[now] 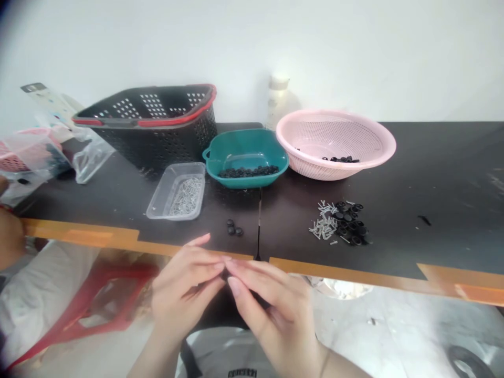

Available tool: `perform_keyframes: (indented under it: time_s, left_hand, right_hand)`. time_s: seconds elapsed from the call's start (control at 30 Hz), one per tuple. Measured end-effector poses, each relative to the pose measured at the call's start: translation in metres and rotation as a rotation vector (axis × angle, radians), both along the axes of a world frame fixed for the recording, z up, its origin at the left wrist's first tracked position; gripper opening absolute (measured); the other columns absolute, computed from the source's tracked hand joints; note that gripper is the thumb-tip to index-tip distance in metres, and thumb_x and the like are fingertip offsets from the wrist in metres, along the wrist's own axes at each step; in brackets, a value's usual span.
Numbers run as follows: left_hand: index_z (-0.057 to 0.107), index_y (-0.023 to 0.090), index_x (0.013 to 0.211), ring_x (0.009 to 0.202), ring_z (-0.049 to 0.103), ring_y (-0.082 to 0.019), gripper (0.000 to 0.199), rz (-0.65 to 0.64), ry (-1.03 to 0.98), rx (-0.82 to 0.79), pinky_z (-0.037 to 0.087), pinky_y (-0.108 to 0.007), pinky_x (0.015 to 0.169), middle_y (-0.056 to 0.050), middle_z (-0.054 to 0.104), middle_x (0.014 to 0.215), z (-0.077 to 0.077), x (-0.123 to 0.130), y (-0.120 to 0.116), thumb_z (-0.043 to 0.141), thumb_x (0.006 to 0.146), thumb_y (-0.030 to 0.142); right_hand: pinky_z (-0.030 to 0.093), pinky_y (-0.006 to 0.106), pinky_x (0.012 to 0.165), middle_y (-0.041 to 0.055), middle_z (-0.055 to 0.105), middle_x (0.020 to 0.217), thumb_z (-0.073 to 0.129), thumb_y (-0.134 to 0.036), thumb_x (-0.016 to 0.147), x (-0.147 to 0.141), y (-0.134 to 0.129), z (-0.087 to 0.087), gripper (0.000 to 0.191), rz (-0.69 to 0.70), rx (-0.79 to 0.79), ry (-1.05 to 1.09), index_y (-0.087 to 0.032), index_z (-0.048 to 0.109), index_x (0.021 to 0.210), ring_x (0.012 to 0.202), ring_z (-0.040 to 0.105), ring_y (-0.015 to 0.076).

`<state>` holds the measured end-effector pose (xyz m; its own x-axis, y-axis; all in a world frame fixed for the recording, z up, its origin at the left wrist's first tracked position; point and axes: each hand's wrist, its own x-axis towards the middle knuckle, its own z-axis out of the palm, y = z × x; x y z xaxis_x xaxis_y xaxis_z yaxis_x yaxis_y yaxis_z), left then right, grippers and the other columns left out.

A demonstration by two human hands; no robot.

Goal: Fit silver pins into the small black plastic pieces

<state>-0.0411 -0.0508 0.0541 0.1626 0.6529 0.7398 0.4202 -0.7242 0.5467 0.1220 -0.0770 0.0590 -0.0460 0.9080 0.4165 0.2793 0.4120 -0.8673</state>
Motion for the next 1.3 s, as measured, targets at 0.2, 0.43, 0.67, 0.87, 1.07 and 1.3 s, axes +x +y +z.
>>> perform_keyframes:
  time_s: [0.2,0.43,0.67,0.87,1.07,1.3]
  left_hand:
    - [0.065,0.019,0.086,0.073,0.068,-0.013,0.015,-0.017,0.022,-0.021,0.054,-0.043,0.095,0.0,0.073,0.081,0.0,0.0,-0.006,0.069,0.079,0.007]
    - [0.064,0.02,0.085,0.074,0.069,-0.013,0.013,-0.058,-0.002,-0.101,0.053,-0.043,0.096,0.0,0.073,0.08,0.008,-0.002,-0.01,0.068,0.08,0.008]
    - [0.065,0.018,0.084,0.076,0.067,-0.012,0.015,-0.02,0.079,-0.017,0.052,-0.043,0.098,0.0,0.072,0.079,0.007,-0.002,-0.011,0.067,0.079,0.004]
    - [0.064,0.018,0.081,0.073,0.066,-0.012,0.014,0.029,0.059,-0.002,0.054,-0.042,0.096,0.0,0.07,0.078,0.004,0.002,-0.012,0.067,0.079,0.005]
    - [0.063,0.017,0.082,0.074,0.065,-0.012,0.011,0.04,0.038,-0.015,0.053,-0.041,0.098,0.0,0.069,0.077,0.0,0.005,-0.012,0.069,0.079,0.008]
    - [0.062,0.019,0.081,0.076,0.065,-0.011,0.015,0.06,0.046,-0.04,0.052,-0.042,0.098,0.001,0.068,0.078,-0.001,0.006,-0.012,0.066,0.08,0.005]
  right_hand:
    - [0.061,0.028,0.079,-0.0033,0.074,0.106,0.064,-0.011,0.086,-0.004,-0.003,-0.003,0.043,-0.02,0.048,-0.012,-0.04,0.067,0.117,0.089,0.072,0.0189]
    - [0.061,0.023,0.069,-0.0048,0.077,0.089,0.071,-0.013,0.081,0.001,-0.005,-0.004,0.031,0.0,0.003,0.079,-0.037,0.073,0.1,0.078,0.073,0.0173]
    - [0.063,0.028,0.075,-0.0009,0.077,0.089,0.071,-0.01,0.079,-0.004,-0.007,-0.003,0.024,0.009,-0.022,0.117,-0.031,0.076,0.091,0.084,0.074,0.0204]
    - [0.063,0.027,0.074,0.0017,0.075,0.098,0.063,-0.007,0.084,-0.015,-0.012,-0.017,0.027,-0.077,0.028,0.173,-0.027,0.072,0.1,0.089,0.072,0.0184]
    - [0.06,0.029,0.08,0.0015,0.072,0.105,0.055,-0.008,0.09,-0.017,-0.007,-0.025,0.03,-0.022,0.04,0.188,-0.029,0.069,0.106,0.098,0.067,0.0173]
    - [0.055,0.027,0.092,0.0001,0.071,0.113,0.057,-0.006,0.088,-0.015,-0.006,-0.028,0.033,-0.017,0.103,0.126,-0.028,0.07,0.109,0.103,0.067,0.0161]
